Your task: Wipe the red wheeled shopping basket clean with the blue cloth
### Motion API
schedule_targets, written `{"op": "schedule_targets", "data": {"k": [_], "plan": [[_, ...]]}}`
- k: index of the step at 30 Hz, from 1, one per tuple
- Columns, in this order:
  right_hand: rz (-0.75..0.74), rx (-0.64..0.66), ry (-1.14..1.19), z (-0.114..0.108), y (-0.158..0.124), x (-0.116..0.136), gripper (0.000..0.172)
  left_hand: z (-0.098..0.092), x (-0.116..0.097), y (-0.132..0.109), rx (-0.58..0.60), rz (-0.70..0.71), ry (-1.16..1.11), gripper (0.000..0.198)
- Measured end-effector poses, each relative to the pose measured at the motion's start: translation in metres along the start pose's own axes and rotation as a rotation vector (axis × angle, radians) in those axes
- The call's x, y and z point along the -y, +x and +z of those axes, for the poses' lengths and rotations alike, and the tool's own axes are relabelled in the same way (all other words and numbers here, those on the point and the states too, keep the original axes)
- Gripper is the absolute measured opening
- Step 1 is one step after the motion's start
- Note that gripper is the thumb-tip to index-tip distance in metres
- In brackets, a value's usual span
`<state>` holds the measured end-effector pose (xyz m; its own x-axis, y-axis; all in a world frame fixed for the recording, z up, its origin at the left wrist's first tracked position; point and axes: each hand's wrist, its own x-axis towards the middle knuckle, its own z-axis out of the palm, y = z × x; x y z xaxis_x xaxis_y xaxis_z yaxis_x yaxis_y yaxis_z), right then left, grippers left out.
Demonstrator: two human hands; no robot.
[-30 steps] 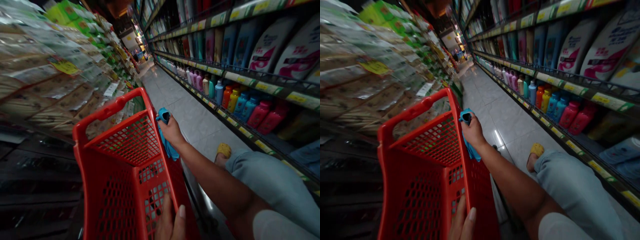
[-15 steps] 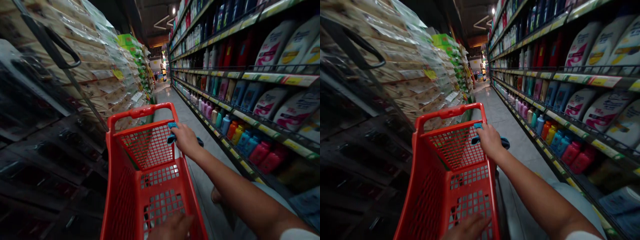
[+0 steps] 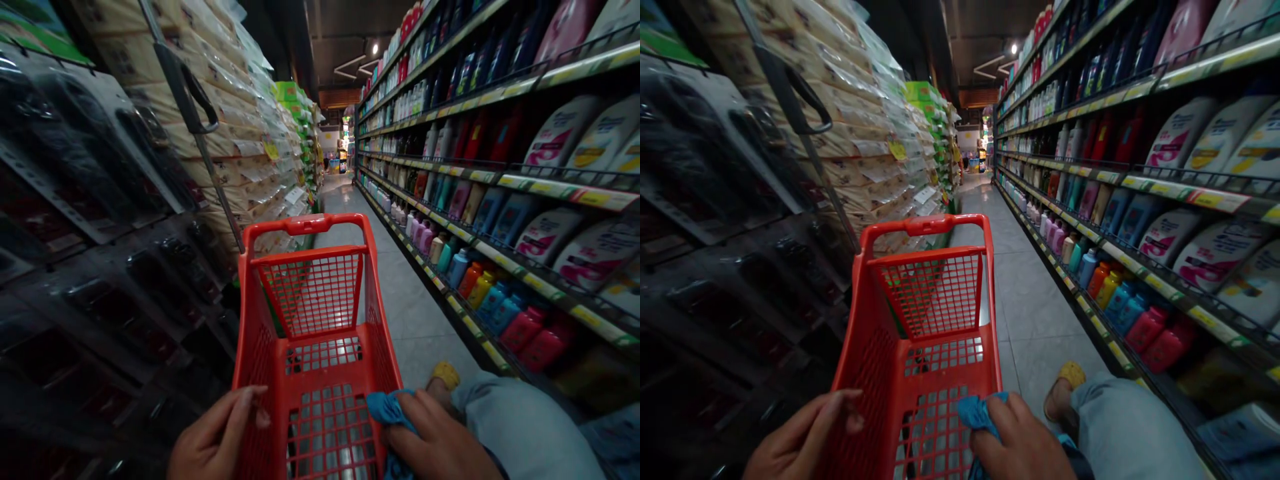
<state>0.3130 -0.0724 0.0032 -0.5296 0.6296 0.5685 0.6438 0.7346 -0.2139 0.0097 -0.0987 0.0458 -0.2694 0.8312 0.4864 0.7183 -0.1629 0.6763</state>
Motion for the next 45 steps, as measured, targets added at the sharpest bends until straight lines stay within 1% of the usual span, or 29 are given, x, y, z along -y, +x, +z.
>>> {"op": "schedule_targets", "data": {"k": [2, 4, 8, 11, 13, 15, 18, 20, 22, 24, 26, 28, 29, 30, 32, 34, 36, 37, 39, 41, 42, 43, 44, 45], "plan": [[-0.046, 0.06, -0.011, -0.008, -0.005, 0.002, 0.027, 0.003, -0.006, -0.004, -0.02, -0.113, 0.0, 0.048], [-0.043, 0.128, -0.008, -0.02, -0.01, 0.004, 0.029, 0.008, -0.013, -0.008, -0.046, -0.166, -0.009, 0.051], [0.031, 0.178, -0.01, -0.042, -0.023, 0.011, 0.035, 0.021, -0.024, -0.014, -0.058, -0.202, -0.037, 0.049], [0.059, 0.182, 0.004, -0.047, -0.035, 0.017, 0.04, 0.027, -0.03, -0.016, -0.074, -0.205, -0.063, 0.048], [0.06, 0.189, 0.028, -0.044, -0.042, 0.024, 0.036, 0.031, -0.033, -0.016, -0.09, -0.202, -0.078, 0.046], [0.051, 0.172, 0.054, -0.035, -0.046, 0.035, 0.028, 0.034, -0.035, -0.016, -0.104, -0.192, -0.077, 0.045], [0.026, 0.042, 0.062, -0.014, -0.048, 0.059, 0.019, 0.04, -0.04, -0.017, -0.111, -0.167, -0.063, 0.042], [-0.064, -0.034, 0.092, 0.001, -0.047, 0.075, 0.016, 0.043, -0.044, -0.018, -0.107, -0.144, -0.056, 0.041], [-0.167, -0.04, 0.128, 0.011, -0.044, 0.086, 0.014, 0.046, -0.047, -0.019, -0.101, -0.122, -0.047, 0.041], [-0.201, 0.017, 0.146, 0.012, -0.04, 0.089, 0.013, 0.048, -0.048, -0.019, -0.092, -0.099, -0.028, 0.041], [-0.167, 0.174, 0.173, 0.005, -0.036, 0.085, 0.013, 0.049, -0.049, -0.02, -0.076, -0.074, 0.0, 0.041], [-0.075, 0.357, 0.219, -0.011, -0.031, 0.076, 0.019, 0.049, -0.049, -0.021, -0.054, -0.043, 0.034, 0.04], [-0.011, 0.426, 0.247, -0.02, -0.029, 0.07, 0.022, 0.049, -0.049, -0.021, -0.039, -0.023, 0.051, 0.039], [0.057, 0.469, 0.281, -0.03, -0.026, 0.064, 0.025, 0.049, -0.05, -0.021, -0.02, -0.001, 0.065, 0.039], [0.176, 0.496, 0.378, -0.051, -0.02, 0.047, 0.029, 0.048, -0.05, -0.021, 0.031, 0.055, 0.086, 0.037], [0.259, 0.46, 0.492, -0.071, -0.008, 0.027, 0.03, 0.047, -0.051, -0.017, 0.094, 0.121, 0.094, 0.035], [0.316, 0.344, 0.54, -0.086, 0.012, 0.003, 0.031, 0.044, -0.049, -0.006, 0.147, 0.188, 0.094, 0.034], [0.336, 0.247, 0.527, -0.092, 0.026, -0.01, 0.03, 0.042, -0.047, 0.004, 0.164, 0.22, 0.094, 0.033], [0.362, -0.007, 0.446, -0.096, 0.059, -0.036, 0.026, 0.04, -0.039, 0.03, 0.174, 0.276, 0.09, 0.031], [0.381, -0.264, 0.35, -0.087, 0.095, -0.061, 0.022, 0.04, -0.027, 0.06, 0.159, 0.318, 0.078, 0.032], [0.394, -0.358, 0.306, -0.078, 0.113, -0.072, 0.022, 0.04, -0.02, 0.074, 0.148, 0.334, 0.066, 0.034], [0.416, -0.411, 0.264, -0.066, 0.129, -0.082, 0.023, 0.042, -0.013, 0.087, 0.138, 0.349, 0.053, 0.036], [0.442, -0.407, 0.225, -0.053, 0.143, -0.091, 0.024, 0.043, -0.006, 0.096, 0.127, 0.363, 0.039, 0.039], [0.47, -0.353, 0.184, -0.04, 0.155, -0.099, 0.025, 0.044, 0.0, 0.103, 0.119, 0.378, 0.026, 0.042]]}}
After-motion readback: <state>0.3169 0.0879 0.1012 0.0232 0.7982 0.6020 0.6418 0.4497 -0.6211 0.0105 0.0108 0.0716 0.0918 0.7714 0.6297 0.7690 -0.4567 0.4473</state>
